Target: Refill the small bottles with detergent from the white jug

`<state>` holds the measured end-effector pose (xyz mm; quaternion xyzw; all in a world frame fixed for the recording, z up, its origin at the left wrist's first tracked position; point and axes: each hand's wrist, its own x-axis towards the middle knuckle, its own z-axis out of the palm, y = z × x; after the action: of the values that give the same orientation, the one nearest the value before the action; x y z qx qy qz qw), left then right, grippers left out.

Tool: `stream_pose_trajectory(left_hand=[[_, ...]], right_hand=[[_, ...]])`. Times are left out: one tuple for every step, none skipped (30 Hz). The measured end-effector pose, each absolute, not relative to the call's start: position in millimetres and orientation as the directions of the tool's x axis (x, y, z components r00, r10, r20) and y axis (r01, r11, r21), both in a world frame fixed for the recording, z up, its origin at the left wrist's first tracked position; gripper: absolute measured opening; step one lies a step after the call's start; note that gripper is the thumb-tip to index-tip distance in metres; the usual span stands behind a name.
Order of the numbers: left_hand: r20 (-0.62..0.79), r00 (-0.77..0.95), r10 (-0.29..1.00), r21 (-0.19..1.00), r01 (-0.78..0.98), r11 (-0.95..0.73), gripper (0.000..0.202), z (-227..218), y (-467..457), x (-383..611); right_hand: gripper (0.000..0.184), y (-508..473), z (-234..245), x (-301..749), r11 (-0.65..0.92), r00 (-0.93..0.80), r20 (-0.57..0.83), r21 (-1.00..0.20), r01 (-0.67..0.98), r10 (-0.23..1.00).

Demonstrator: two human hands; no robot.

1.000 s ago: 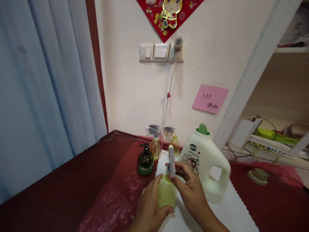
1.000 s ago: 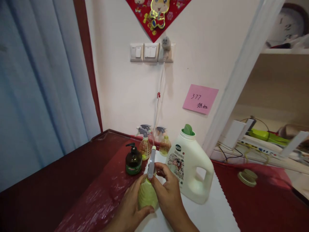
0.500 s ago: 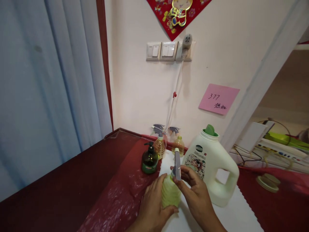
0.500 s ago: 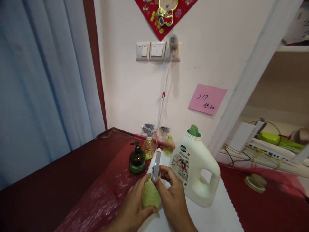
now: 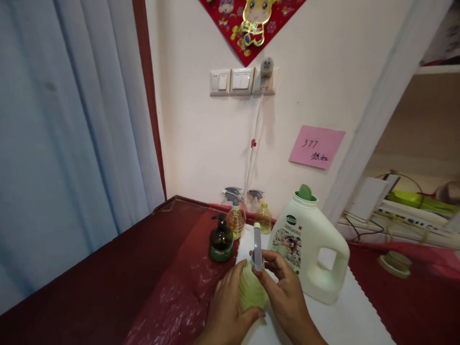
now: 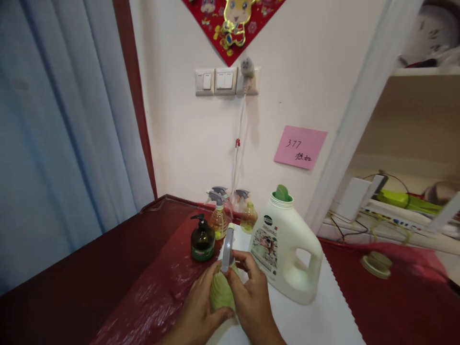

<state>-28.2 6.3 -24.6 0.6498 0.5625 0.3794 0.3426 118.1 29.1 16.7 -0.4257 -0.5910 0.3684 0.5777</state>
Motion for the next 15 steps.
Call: stream_pose_trajectory(left_hand=[[0.118,0.085,0.989,0.867,0.477,-0.145,0.091,-28,8,-29],[0.132,0.091,0.987,0.861,0.483,-0.16,0.091,-32,9,-30],[0.151,0.095,0.984,0.855,0.487,-0.179,0.09,-36,11,-31],[0.174,0.094,0.98,0.85,0.488,-0.198,0.089,-40,13,-32],[0.197,0.096,0.976,0.846,0.486,-0.219,0.088,-43,14,-33],[0.22,0.104,0.97,0.843,0.481,-0.242,0.087,-47,16,-35],[0.242,0.116,0.963,0.838,0.476,-0.268,0.085,-51,18,-37],[0.262,0.131,0.956,0.83,0.474,-0.293,0.084,-54,20,-40],[0.278,0.148,0.949,0.82,0.477,-0.314,0.083,-58,23,-43],[0.29,0.163,0.943,0.809,0.485,-0.333,0.083,-60,25,-46],[0.301,0.176,0.937,0.796,0.495,-0.348,0.084,-61,27,-49],[0.305,0.189,0.933,0.783,0.508,-0.359,0.086,-61,28,-53],[0.305,0.205,0.93,0.773,0.517,-0.367,0.089,-58,29,-56],[0.3,0.22,0.928,0.768,0.522,-0.372,0.091,-53,29,-58],[0.297,0.225,0.928,0.769,0.52,-0.372,0.091,-45,28,-60]], right_hand=[[0.027,29,15,116,0.37,0.043,0.374,-0.927,0.065,0.927],[0.027,28,13,113,0.375,0.057,0.378,-0.926,0.051,0.924],[0.027,28,12,111,0.379,0.071,0.381,-0.925,0.037,0.922],[0.027,28,11,108,0.382,0.085,0.382,-0.924,0.022,0.92],[0.026,28,11,105,0.384,0.099,0.383,-0.923,0.008,0.918],[0.026,27,11,103,0.386,0.113,0.383,-0.923,-0.005,0.917],[0.024,27,11,101,0.388,0.128,0.383,-0.922,-0.017,0.915],[0.023,27,12,99,0.391,0.14,0.383,-0.92,-0.029,0.913],[0.022,27,13,97,0.392,0.151,0.383,-0.919,-0.039,0.911],[0.021,27,14,96,0.393,0.161,0.382,-0.918,-0.049,0.91],[0.021,27,15,95,0.393,0.17,0.379,-0.918,-0.057,0.91],[0.021,28,16,94,0.394,0.18,0.377,-0.917,-0.065,0.908],[0.021,28,17,94,0.394,0.191,0.375,-0.916,-0.073,0.907],[0.022,28,18,94,0.396,0.199,0.374,-0.915,-0.081,0.906],[0.023,28,19,94,0.399,0.206,0.375,-0.913,-0.089,0.904]])
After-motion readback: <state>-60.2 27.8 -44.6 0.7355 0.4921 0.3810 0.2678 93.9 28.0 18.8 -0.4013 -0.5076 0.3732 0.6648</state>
